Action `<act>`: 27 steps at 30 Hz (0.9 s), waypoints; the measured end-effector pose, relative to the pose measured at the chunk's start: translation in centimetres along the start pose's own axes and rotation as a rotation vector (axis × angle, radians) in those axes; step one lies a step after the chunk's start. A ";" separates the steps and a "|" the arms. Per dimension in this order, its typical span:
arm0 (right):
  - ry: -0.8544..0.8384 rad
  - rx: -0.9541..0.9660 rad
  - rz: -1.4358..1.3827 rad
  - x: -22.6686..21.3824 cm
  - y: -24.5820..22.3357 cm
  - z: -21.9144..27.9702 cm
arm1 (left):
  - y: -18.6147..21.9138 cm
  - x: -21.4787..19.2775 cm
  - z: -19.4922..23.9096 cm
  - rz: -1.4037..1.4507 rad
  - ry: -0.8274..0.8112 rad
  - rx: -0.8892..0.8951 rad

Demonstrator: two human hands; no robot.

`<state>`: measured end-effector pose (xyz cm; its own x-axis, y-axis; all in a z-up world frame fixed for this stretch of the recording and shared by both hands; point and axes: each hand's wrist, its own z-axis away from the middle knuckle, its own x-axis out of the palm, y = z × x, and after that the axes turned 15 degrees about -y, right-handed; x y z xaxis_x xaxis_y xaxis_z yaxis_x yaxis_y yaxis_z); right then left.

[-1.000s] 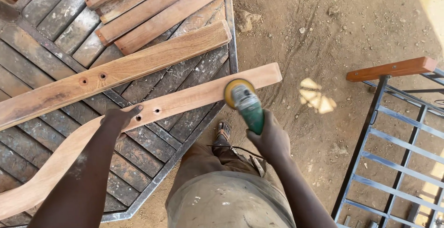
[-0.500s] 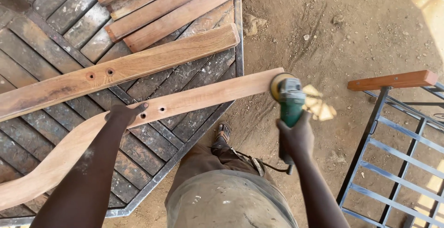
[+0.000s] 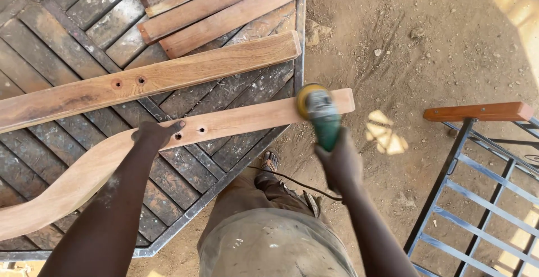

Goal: Sanding a curved wooden plank using an angle grinder with a sanding disc

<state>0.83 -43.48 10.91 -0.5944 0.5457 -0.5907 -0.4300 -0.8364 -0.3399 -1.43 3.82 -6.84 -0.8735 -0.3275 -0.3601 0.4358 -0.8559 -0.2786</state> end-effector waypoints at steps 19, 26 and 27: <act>0.122 0.033 -0.179 8.8 -2.9 1.8 | -6.4 5.9 6.3 0.852 0.231 0.296; -0.178 -0.272 0.172 20.2 -15.2 7.9 | -21.8 10.8 10.5 0.841 0.227 -0.007; -0.216 -0.336 0.267 21.1 -16.2 8.3 | -22.8 10.8 11.4 0.879 0.195 -0.013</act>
<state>-10.37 -18.02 10.03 -0.7969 0.2777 -0.5364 -0.0202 -0.8998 -0.4357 -23.28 15.27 5.75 -0.1722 -0.7870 -0.5924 0.9327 -0.3238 0.1589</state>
